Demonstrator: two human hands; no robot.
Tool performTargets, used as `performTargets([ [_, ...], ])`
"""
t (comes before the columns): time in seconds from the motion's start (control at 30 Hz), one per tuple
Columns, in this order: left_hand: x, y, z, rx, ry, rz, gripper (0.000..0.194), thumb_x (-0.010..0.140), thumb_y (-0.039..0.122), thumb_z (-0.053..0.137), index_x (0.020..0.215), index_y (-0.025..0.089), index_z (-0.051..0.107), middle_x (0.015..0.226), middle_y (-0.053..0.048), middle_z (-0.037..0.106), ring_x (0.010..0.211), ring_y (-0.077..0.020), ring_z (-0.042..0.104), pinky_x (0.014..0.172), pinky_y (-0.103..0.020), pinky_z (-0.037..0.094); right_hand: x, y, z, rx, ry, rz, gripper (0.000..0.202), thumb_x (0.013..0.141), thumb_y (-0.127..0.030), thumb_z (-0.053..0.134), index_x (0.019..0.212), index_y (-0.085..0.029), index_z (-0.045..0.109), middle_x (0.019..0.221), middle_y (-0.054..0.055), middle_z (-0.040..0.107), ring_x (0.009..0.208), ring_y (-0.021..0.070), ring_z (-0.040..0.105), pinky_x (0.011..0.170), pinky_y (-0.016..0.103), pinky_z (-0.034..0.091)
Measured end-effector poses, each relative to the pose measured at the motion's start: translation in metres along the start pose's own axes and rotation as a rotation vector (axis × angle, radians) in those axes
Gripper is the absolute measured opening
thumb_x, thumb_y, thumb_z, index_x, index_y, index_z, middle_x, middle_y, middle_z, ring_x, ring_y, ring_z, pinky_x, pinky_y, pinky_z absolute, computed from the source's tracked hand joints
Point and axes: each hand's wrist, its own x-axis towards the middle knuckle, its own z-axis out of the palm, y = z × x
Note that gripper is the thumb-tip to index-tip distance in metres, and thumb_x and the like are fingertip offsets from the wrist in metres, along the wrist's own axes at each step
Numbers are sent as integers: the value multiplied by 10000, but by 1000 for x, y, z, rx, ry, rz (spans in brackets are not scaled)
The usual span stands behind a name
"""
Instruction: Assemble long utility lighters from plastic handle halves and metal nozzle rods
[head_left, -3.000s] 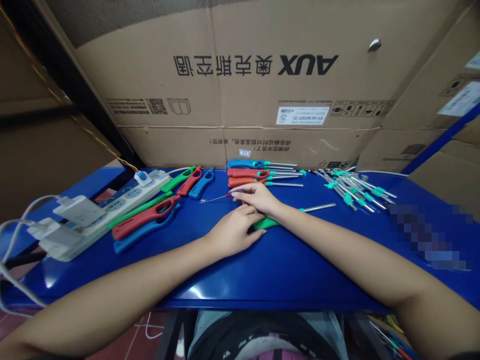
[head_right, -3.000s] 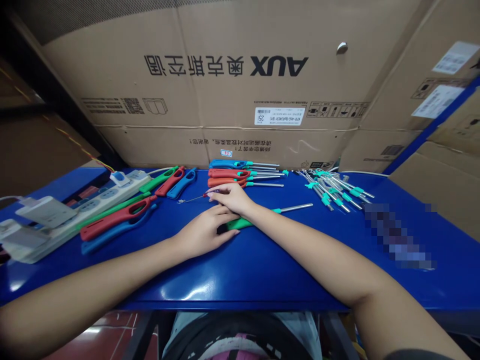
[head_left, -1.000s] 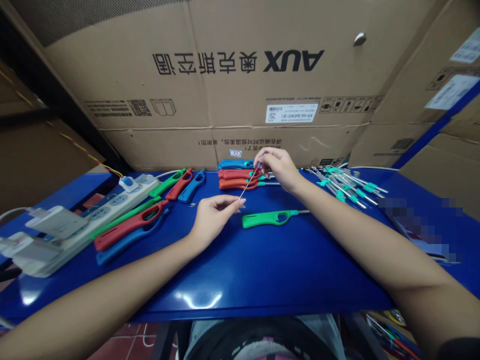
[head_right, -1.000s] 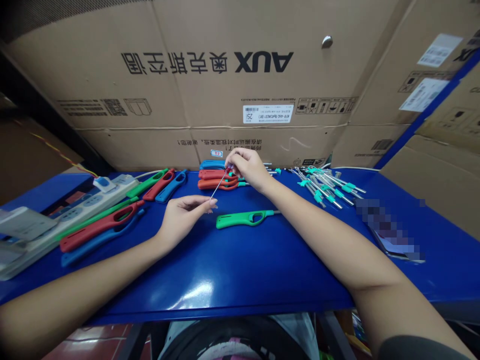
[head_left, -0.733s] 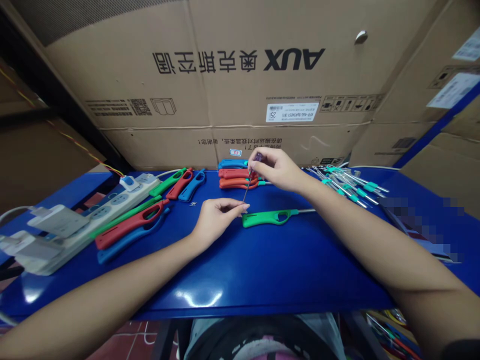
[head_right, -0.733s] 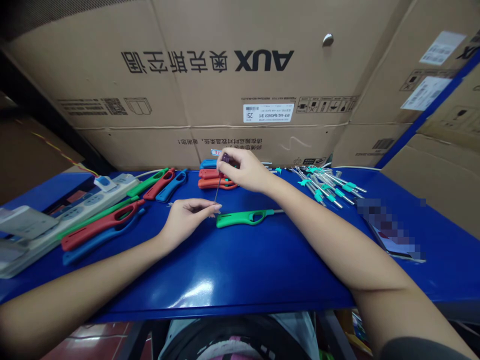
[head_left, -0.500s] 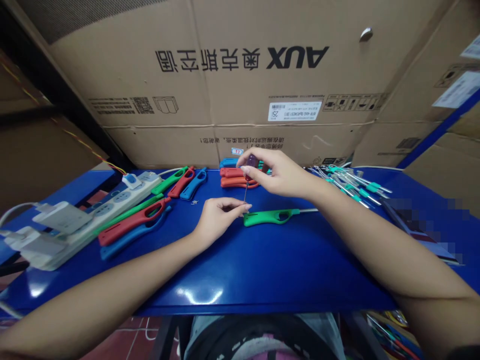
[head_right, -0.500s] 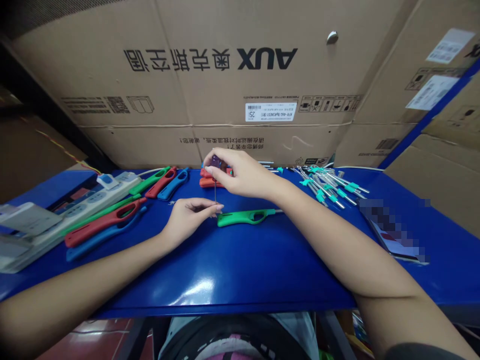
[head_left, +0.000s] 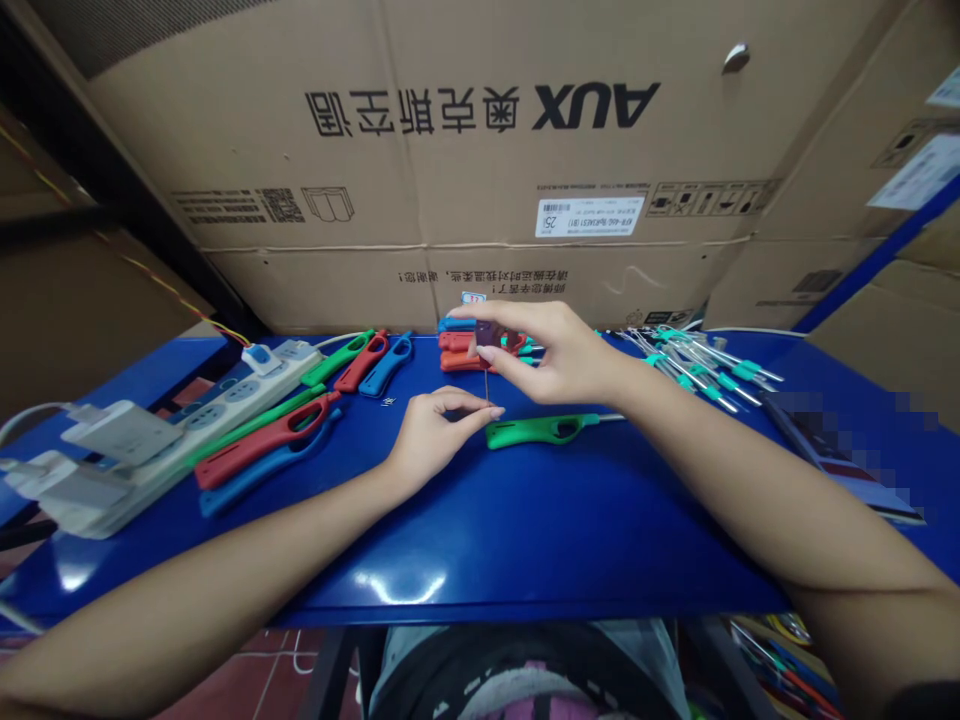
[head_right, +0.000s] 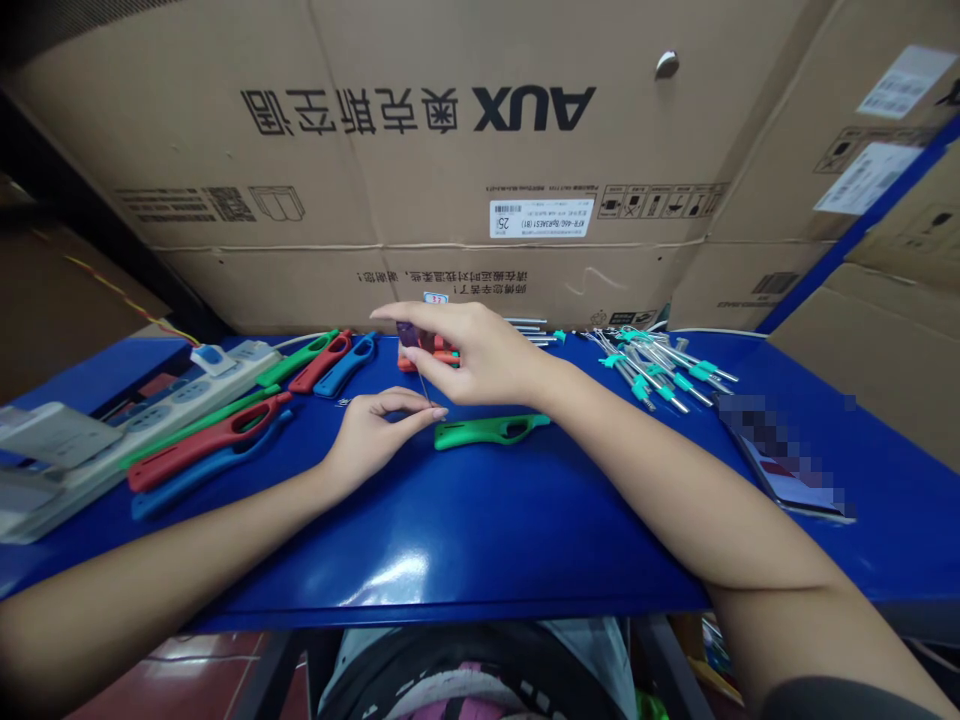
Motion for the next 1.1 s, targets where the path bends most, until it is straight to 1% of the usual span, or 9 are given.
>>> performTargets([
  [0.07, 0, -2, 0, 8, -3, 21, 99, 791, 345, 800, 804, 247, 807, 843, -20, 778, 821, -204, 709, 831, -348, 566, 1, 2, 0, 16, -1, -21, 324, 954, -267, 546, 1262, -184, 609, 1118, 73, 721, 919, 178, 680, 836, 314, 533],
  [0.13, 1, -3, 0, 28, 6, 63, 83, 785, 342, 808, 804, 260, 809, 888, -28, 786, 953, -232, 695, 915, -390, 549, 1, 5, 1, 10, 9, -46, 292, 937, -264, 589, 1213, -174, 623, 1083, 72, 724, 884, 170, 675, 798, 295, 530],
  [0.27, 3, -4, 0, 72, 56, 132, 63, 769, 335, 824, 780, 276, 806, 1013, -36, 786, 1139, -263, 627, 1063, -483, 466, 1, 10, 1, -26, 13, -61, 260, 923, -280, 628, 1155, -165, 632, 1027, 70, 725, 828, 161, 663, 754, 276, 517],
  [0.37, 4, -5, 0, 70, 59, 144, 61, 771, 339, 822, 784, 282, 807, 1037, -38, 781, 1150, -264, 620, 1062, -498, 472, 1, 8, 1, -46, 3, -67, 294, 935, -278, 591, 1206, -168, 612, 1068, 80, 719, 900, 185, 667, 813, 309, 517],
  [0.47, 3, -5, 1, 56, 45, 145, 66, 758, 340, 831, 780, 282, 808, 1040, -42, 780, 1145, -266, 626, 1049, -494, 491, 0, 5, -1, -16, -4, -61, 345, 924, -219, 547, 1262, -162, 588, 1075, 80, 719, 937, 193, 672, 857, 329, 515],
  [0.67, 3, -2, 1, 54, 30, 159, 88, 757, 348, 829, 788, 271, 802, 1056, -50, 776, 1157, -269, 628, 1077, -502, 476, 1, 4, -4, 71, -1, -41, 282, 907, -213, 557, 1181, -170, 610, 967, 46, 716, 809, 145, 663, 753, 270, 519],
  [0.8, 4, 1, 1, 51, 11, 166, 277, 708, 357, 867, 957, 261, 793, 1169, -68, 744, 1197, -273, 617, 1128, -506, 428, 2, 6, -7, 39, 43, -38, 255, 907, -233, 572, 1148, -164, 622, 924, 38, 707, 794, 139, 653, 764, 275, 515],
  [0.87, 4, 1, 1, 56, 9, 156, 318, 703, 362, 869, 991, 255, 786, 1189, -75, 737, 1206, -276, 614, 1133, -506, 421, 3, 7, -10, 30, 53, -42, 256, 914, -238, 573, 1153, -160, 623, 915, 38, 707, 792, 138, 654, 779, 282, 519],
  [1.1, 3, 1, 1, 63, 24, 141, 121, 785, 325, 803, 884, 255, 805, 1174, -73, 743, 1198, -266, 621, 1134, -506, 405, 2, 8, -13, 34, 56, -33, 263, 922, -230, 587, 1171, -153, 619, 923, 39, 712, 793, 133, 658, 783, 273, 525],
])
